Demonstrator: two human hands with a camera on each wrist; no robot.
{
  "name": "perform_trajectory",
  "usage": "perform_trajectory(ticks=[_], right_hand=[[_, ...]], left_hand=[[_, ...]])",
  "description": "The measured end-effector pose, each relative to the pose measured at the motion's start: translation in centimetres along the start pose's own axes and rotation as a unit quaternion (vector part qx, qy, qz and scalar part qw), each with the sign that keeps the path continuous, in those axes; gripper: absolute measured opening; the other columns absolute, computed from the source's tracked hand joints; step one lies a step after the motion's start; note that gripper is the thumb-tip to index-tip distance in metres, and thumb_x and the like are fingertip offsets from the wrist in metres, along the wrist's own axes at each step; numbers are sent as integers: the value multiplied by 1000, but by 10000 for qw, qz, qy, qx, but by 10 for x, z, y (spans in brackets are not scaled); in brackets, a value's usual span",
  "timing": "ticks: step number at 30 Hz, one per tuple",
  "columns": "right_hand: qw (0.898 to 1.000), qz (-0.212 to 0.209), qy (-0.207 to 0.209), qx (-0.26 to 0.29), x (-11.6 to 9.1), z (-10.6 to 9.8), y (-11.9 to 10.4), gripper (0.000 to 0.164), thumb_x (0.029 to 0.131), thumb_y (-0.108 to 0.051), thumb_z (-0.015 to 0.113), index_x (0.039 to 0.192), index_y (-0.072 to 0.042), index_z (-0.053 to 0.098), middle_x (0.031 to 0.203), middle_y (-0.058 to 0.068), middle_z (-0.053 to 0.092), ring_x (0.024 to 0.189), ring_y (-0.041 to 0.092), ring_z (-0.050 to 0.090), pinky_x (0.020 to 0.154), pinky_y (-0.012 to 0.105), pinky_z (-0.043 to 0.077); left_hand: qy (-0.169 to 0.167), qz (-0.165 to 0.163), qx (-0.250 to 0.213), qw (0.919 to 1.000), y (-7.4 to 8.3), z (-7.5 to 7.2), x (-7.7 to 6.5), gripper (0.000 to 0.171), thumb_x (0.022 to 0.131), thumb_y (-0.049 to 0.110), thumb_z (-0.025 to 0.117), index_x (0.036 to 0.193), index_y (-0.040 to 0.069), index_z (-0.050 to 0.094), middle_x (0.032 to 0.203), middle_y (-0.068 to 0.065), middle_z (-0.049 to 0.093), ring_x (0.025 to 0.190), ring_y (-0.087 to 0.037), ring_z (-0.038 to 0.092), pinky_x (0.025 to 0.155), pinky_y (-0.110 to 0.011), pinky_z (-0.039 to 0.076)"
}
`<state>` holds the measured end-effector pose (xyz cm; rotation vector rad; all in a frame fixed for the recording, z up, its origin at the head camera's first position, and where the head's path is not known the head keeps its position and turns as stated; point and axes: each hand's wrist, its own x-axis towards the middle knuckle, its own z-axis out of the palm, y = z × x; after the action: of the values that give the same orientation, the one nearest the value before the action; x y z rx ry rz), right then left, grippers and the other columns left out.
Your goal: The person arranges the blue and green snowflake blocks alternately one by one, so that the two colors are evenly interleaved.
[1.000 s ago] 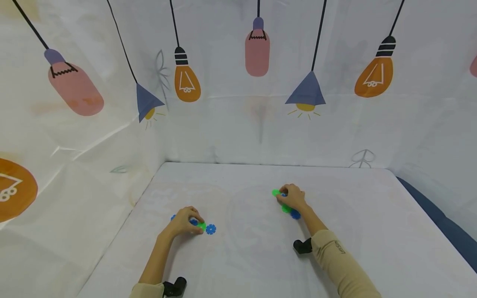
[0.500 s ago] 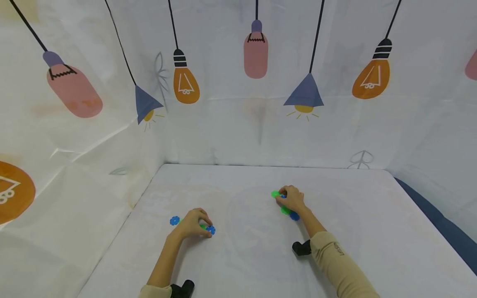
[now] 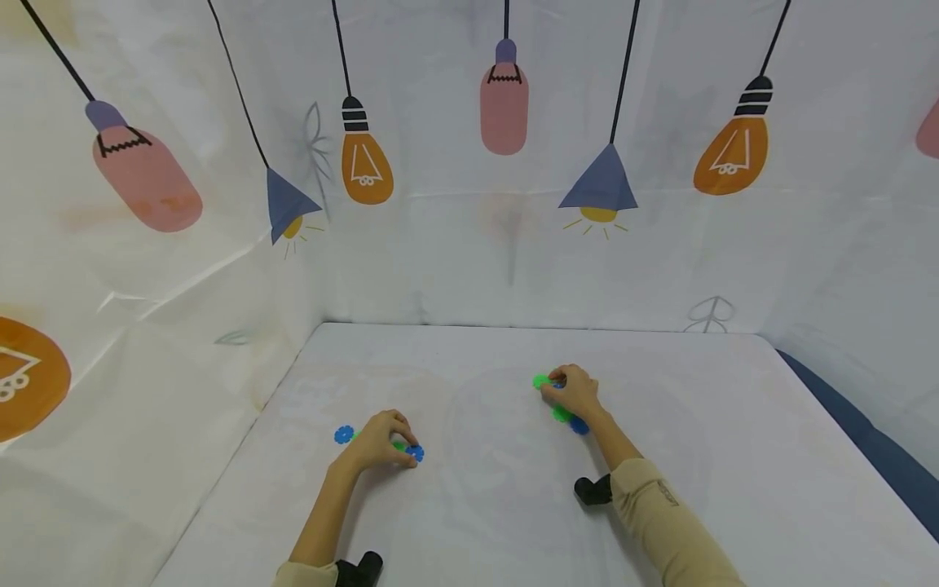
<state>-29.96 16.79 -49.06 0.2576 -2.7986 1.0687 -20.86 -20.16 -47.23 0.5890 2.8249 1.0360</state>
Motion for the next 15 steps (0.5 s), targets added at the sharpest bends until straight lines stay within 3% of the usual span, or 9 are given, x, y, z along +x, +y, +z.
perform_trajectory(ticks=[6,11,15], right_hand=[[9974,-435,-9,579,-7,9,-15,25,80,-19,72,95,0,67,94,13,62,88,28,55,85,54,32],[9905,-1016,-208,899,-17,26,-37,22,76,-14,73,92,0,67,89,10,62,84,25,55,77,38,45],[9843,-1426,-499,917,-26,40,-56,21,76,-15,74,91,-2,67,86,6,61,82,21,55,73,29,45]], left_hand=[[21,-28,-34,10000,-1,1,0,22,60,17,88,77,9,75,91,-1,56,91,-20,50,82,-44,42],[44,-88,-55,9999,0,0,-1,22,60,17,88,76,10,75,92,-1,56,92,-21,50,84,-45,41],[61,-154,-81,9998,0,1,-1,22,60,17,88,76,11,74,92,-1,56,93,-22,50,85,-47,41]])
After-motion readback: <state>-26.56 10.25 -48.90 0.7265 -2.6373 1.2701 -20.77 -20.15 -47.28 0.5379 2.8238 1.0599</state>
